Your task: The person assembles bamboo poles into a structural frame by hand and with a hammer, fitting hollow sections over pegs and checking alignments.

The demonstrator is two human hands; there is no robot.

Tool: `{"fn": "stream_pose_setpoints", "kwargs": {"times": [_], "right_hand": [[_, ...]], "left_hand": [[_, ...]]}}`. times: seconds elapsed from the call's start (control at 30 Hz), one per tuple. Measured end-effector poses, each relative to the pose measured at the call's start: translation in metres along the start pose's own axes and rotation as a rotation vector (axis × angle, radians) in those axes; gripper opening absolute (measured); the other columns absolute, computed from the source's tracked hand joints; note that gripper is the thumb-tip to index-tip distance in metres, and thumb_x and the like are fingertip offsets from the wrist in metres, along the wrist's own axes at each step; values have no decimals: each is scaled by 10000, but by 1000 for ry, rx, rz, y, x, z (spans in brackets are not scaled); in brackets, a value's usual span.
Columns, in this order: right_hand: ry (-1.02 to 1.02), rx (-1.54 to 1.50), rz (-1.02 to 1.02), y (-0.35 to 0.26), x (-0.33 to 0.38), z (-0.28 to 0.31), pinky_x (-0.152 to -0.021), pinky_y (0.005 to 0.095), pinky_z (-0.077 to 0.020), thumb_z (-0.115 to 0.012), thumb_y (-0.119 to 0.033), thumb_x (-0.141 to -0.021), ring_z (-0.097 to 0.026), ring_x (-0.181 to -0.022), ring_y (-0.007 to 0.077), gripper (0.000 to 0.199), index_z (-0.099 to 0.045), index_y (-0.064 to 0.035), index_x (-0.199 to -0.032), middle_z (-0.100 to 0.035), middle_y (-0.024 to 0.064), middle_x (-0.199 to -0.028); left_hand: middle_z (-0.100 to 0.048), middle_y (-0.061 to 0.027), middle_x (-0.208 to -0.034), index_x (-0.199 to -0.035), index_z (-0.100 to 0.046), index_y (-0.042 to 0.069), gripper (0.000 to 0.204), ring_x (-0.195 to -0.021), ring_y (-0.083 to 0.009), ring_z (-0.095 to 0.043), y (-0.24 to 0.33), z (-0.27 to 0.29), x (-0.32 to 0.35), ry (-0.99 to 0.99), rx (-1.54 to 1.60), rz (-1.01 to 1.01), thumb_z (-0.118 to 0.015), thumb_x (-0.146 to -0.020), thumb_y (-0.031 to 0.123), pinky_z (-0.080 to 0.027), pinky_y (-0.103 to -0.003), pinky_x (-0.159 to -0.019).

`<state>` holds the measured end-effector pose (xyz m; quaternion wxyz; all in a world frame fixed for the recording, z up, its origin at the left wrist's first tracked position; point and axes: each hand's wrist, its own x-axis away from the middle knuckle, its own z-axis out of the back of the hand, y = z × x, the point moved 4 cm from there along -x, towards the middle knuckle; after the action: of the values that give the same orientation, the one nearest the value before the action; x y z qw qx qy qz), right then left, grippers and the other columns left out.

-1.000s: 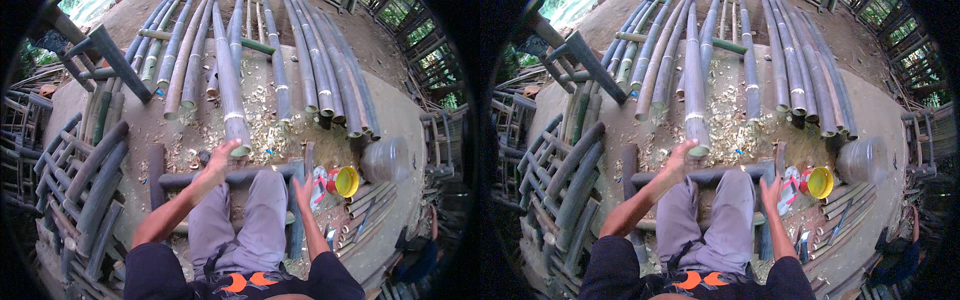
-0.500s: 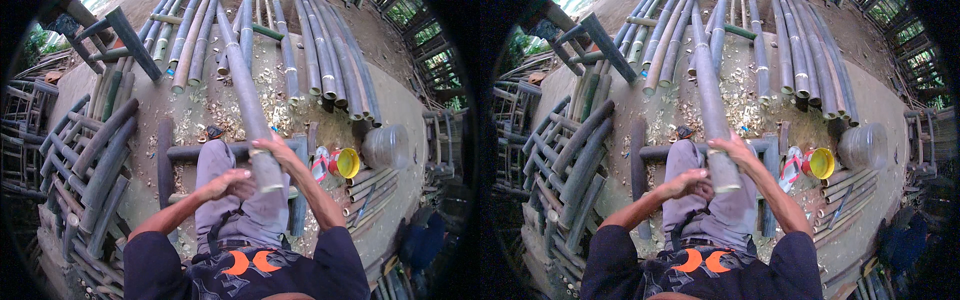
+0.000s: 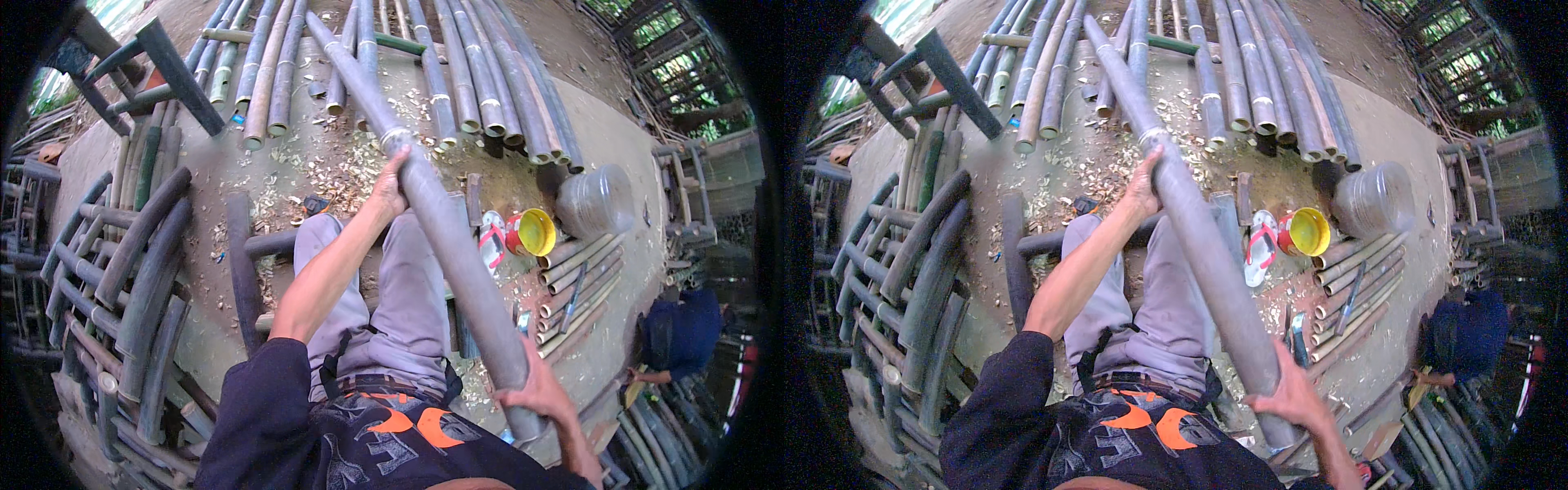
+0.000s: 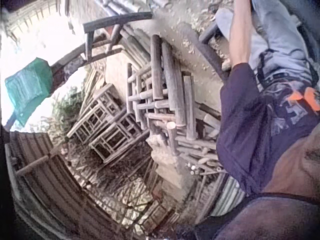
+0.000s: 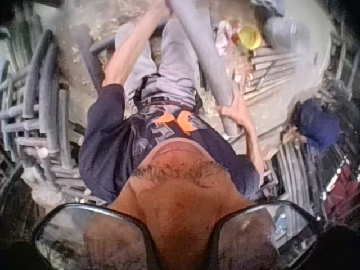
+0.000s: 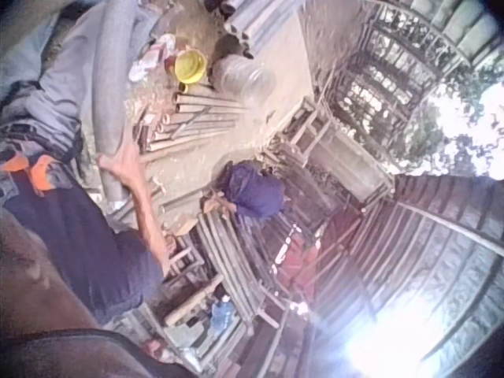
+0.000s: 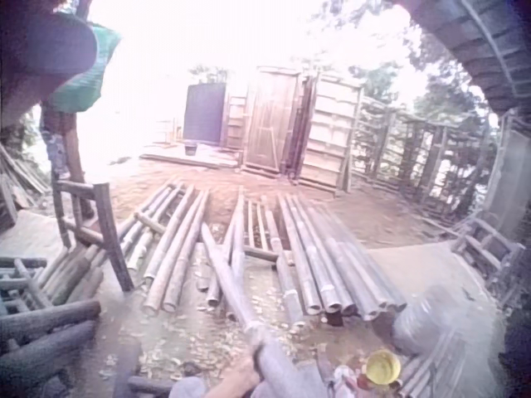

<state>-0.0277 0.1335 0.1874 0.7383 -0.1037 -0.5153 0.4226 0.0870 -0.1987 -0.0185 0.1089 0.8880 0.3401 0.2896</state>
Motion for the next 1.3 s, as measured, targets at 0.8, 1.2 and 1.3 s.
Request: {"fn": "stream_pose_setpoints", "kwargs": {"times": [0.8,1.2,1.3], "right_hand": [[518,-261,-475,190,59,-184,-795,443,-475,-816,-258,-527,-613,-893,372,803,-416,-6,-1176,-608,241,-941],[474,-299,-215,173,-65,-62,-888,388,-439,-798,-316,-586,-575,-1003,307,841,-422,69,-1233,-580,230,-1094],[350,-422,-198,182,-102,-39,-918,398,-430,-781,-326,-622,-570,-1033,333,781,-445,65,-1209,-572,245,-1119]], "left_hand": [[-605,-63,-1066,-1203,-489,80,504,-903,-189,-591,-227,-26,14,84,-390,292,-702,-789,275,-500,-373,-776],[-633,-81,-957,-1109,-568,46,286,-813,-162,-627,-40,86,25,187,-888,-82,-613,-831,93,-529,-300,-672],[-620,-79,-977,-1122,-568,46,303,-827,-173,-619,48,159,47,416,-903,-302,-607,-825,98,-517,-287,-651]]}}
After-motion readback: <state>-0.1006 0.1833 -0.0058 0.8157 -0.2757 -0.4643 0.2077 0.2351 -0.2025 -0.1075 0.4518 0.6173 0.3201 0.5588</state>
